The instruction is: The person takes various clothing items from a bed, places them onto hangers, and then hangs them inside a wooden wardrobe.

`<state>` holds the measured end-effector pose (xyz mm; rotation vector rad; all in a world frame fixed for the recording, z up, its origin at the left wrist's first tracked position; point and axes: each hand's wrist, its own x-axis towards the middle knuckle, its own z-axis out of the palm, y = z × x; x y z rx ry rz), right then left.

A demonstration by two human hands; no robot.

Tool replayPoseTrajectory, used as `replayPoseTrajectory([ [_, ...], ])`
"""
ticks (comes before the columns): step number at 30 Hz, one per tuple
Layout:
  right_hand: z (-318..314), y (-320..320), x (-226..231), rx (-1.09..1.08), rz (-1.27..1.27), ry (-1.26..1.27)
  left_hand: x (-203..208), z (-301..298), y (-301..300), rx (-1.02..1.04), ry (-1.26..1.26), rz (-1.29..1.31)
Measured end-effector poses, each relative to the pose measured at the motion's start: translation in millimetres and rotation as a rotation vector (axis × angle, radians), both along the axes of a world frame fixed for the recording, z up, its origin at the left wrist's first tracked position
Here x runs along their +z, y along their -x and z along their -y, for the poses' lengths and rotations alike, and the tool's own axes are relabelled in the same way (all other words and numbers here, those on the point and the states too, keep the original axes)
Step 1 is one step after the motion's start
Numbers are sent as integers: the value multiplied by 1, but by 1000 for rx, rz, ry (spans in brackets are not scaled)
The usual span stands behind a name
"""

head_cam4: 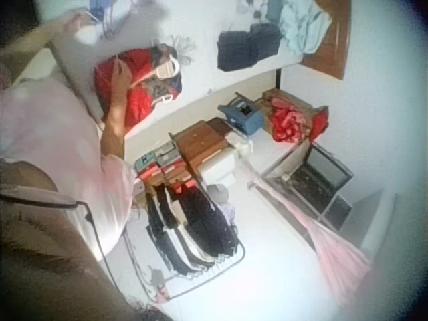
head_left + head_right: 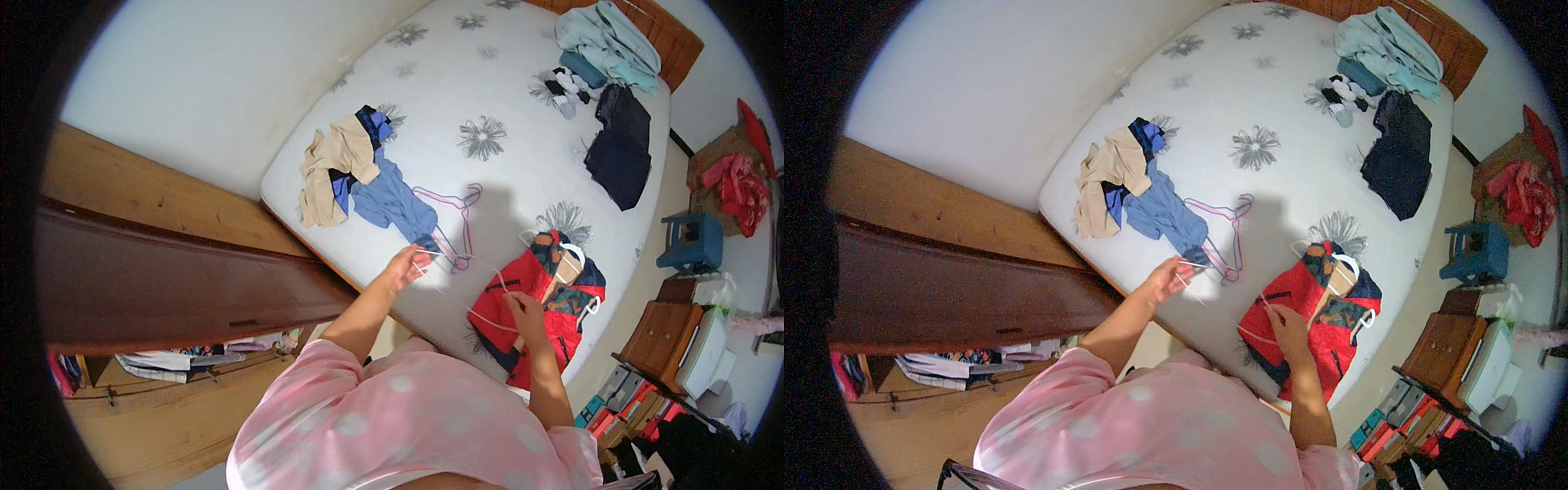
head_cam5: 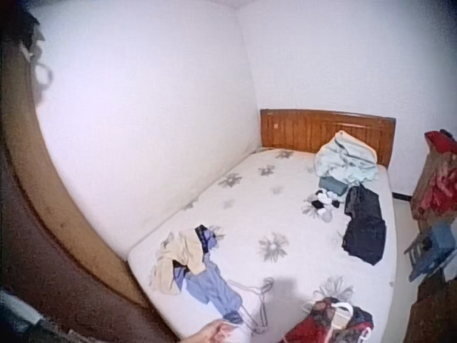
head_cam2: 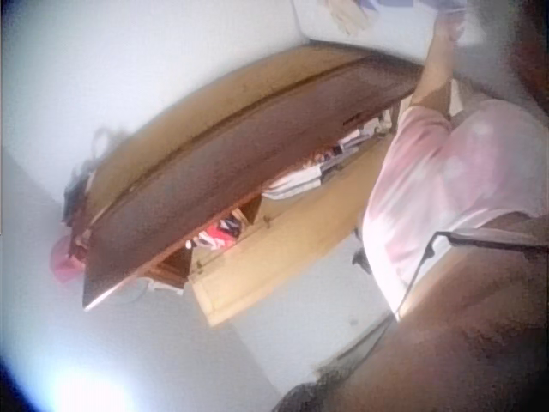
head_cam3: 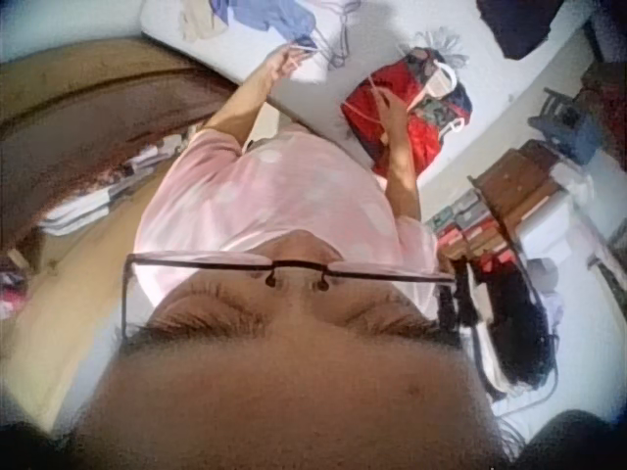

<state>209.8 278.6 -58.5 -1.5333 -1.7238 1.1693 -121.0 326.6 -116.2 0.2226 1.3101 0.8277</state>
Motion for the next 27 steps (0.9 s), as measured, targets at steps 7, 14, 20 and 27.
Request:
replayPoseTrajectory([
  [7,-13,61,-22,-348,-291,303,-30,-54,-2,-145,28,43],
  [14,-59,130,-51,-424,-178,186,-100,-96,73,-218,-82,-266],
  [20,-34,130,-57,-477,-18,375,-214,-89,95,-190,-149,-425],
  [27,0,123,-70,-580,-234,512,-277,-81,35,-340,-33,-713],
])
